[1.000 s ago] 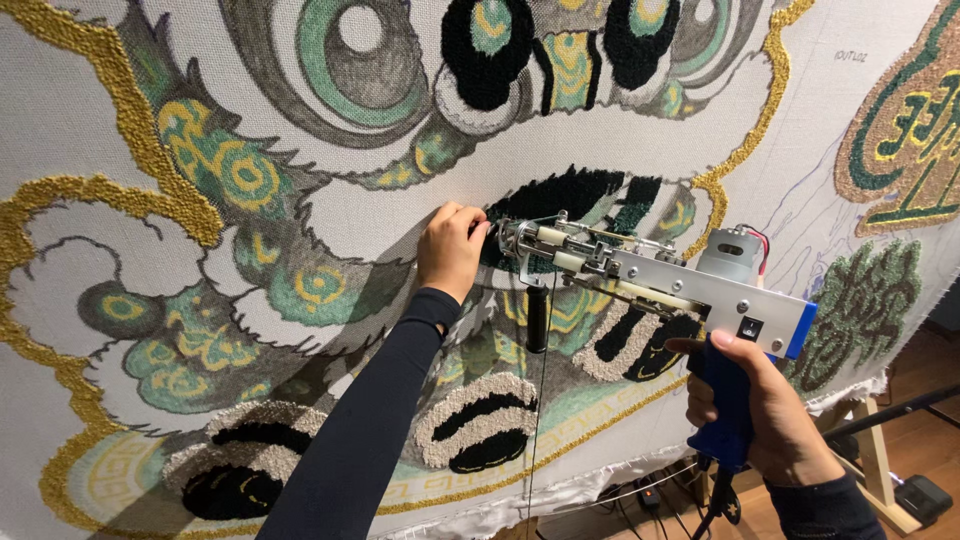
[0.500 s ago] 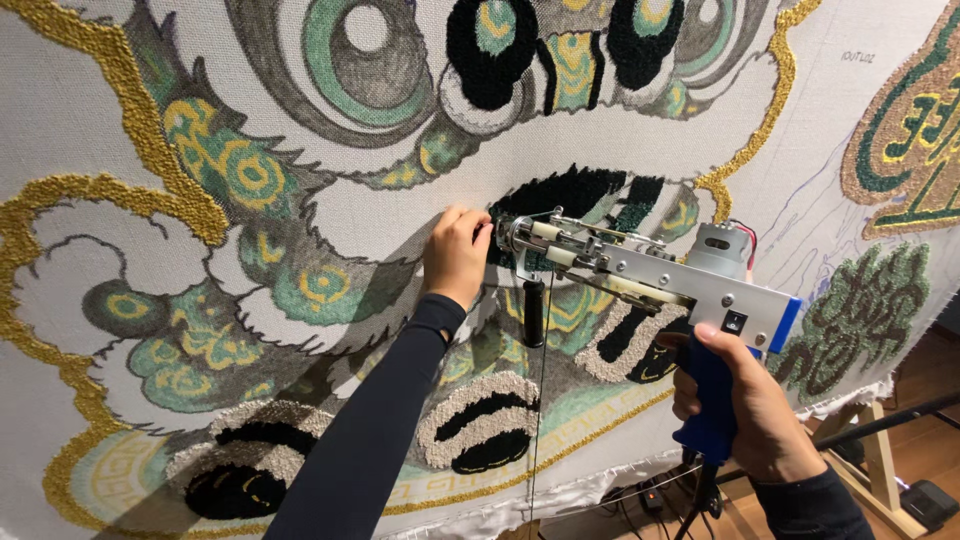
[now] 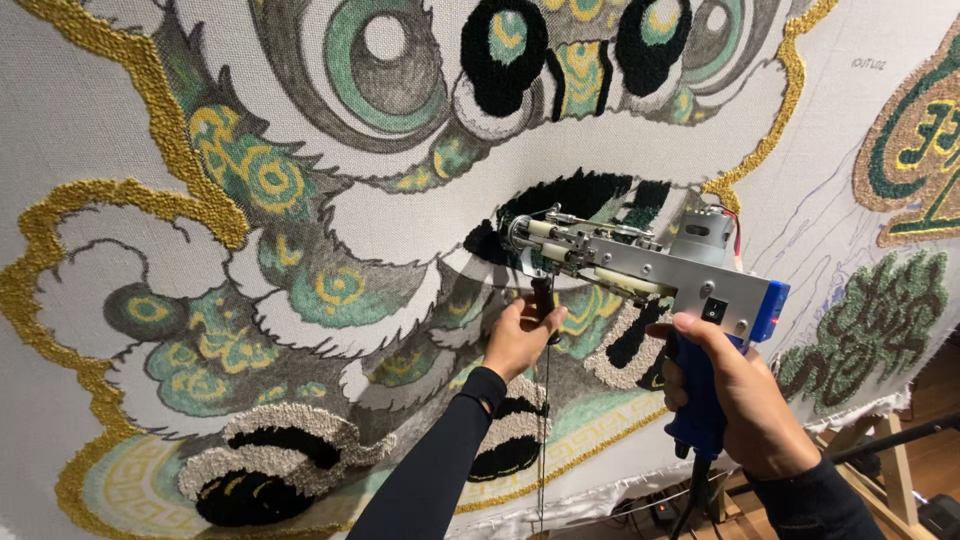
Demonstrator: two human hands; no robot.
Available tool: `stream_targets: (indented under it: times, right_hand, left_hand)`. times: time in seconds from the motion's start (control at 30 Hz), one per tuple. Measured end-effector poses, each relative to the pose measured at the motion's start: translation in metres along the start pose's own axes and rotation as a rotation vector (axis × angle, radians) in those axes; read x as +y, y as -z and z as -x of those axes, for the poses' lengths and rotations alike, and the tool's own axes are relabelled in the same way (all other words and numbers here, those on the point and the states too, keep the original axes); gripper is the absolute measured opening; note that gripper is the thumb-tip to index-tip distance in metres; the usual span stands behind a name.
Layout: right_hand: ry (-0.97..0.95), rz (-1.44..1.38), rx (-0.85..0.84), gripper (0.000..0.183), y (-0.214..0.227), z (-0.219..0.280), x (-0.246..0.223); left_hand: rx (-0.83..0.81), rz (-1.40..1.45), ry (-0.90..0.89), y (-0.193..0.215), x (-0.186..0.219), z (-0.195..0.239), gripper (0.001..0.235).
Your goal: The person uses a handheld tufting gun to apply yarn to a large canvas stretched on a frame. They are filling in a dark section of a pre-drawn design featuring a stylized character face, moving the tool steadily across the surface to create a textured pile.
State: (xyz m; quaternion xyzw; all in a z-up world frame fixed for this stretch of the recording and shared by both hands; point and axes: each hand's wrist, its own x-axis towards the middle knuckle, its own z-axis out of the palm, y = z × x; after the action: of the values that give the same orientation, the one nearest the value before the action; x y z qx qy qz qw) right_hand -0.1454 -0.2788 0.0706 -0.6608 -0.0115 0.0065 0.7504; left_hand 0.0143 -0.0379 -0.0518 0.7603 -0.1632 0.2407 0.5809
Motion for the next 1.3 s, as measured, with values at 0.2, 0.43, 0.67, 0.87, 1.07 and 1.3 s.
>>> stream_targets:
  times: [0.2, 0.43, 0.67, 0.87, 1.07, 1.3]
  right_hand:
    - [0.063, 0.017, -0.011, 0.045, -0.004, -0.002, 0.005]
    - [0.023, -0.054, 0.01, 0.042, -0.011, -0.007, 0.017]
    - [0.034, -0.08, -0.005, 0.041, -0.015, -0.015, 0.022]
    - [0.012, -0.063, -0.014, 0.041, -0.018, -0.016, 0.017]
    - [0.054, -0.055, -0.004, 0.042, -0.021, -0.015, 0.016]
    - [0.03, -0.074, -0.031, 0.042, -0.017, -0.012, 0.011]
  left_hand:
    - [0.196, -0.226, 0.03, 0.007, 0.017, 0.002, 0.042]
    - [0.216, -0.33, 0.012, 0.029, 0.032, 0.004, 0.035]
    - [0.203, -0.323, 0.027, 0.034, 0.029, -0.003, 0.036]
    - [0.208, -0.347, 0.026, 0.033, 0.03, -0.007, 0.037]
    - [0.158, -0.331, 0.034, 0.035, 0.034, -0.006, 0.037]
    - [0.17, -0.316, 0.0, 0.032, 0.029, -0.01, 0.033]
